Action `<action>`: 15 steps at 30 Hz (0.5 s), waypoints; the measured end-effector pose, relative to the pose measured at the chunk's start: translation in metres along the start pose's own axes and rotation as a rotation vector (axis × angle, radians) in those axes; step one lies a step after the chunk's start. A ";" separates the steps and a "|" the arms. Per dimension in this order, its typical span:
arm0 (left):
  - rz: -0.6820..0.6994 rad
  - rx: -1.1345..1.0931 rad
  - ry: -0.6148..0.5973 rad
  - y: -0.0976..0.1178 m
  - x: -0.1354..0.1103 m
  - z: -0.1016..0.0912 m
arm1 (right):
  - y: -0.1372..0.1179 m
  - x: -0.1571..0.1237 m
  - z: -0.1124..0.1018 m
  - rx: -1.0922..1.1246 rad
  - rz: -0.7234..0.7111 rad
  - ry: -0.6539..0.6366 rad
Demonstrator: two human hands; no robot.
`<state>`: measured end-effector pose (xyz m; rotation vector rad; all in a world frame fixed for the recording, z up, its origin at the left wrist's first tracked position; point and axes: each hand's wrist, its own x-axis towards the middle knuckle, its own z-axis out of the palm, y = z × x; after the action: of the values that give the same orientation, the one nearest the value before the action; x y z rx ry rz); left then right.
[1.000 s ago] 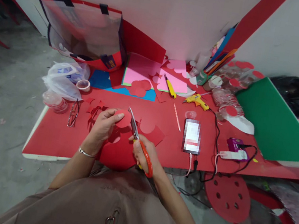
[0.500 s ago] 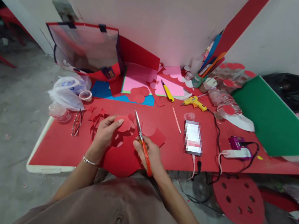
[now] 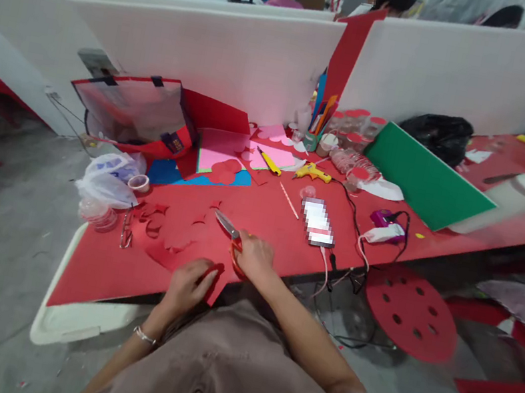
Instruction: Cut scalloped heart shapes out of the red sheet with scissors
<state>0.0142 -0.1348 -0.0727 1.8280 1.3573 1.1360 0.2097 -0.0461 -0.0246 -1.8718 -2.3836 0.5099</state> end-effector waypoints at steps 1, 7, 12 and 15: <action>0.000 0.017 0.004 -0.002 0.003 0.003 | -0.001 0.005 -0.002 -0.006 0.023 0.018; -0.018 0.013 0.007 -0.014 0.040 0.012 | 0.003 0.009 -0.009 0.007 0.073 0.101; -0.030 -0.003 0.134 -0.016 0.050 0.023 | 0.023 -0.026 0.006 0.248 0.048 0.269; -0.076 -0.137 0.302 -0.015 0.045 0.024 | 0.031 -0.041 0.019 0.404 0.053 0.365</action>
<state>0.0335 -0.0862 -0.0834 1.5394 1.4601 1.4704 0.2442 -0.0829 -0.0462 -1.6788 -1.8442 0.5485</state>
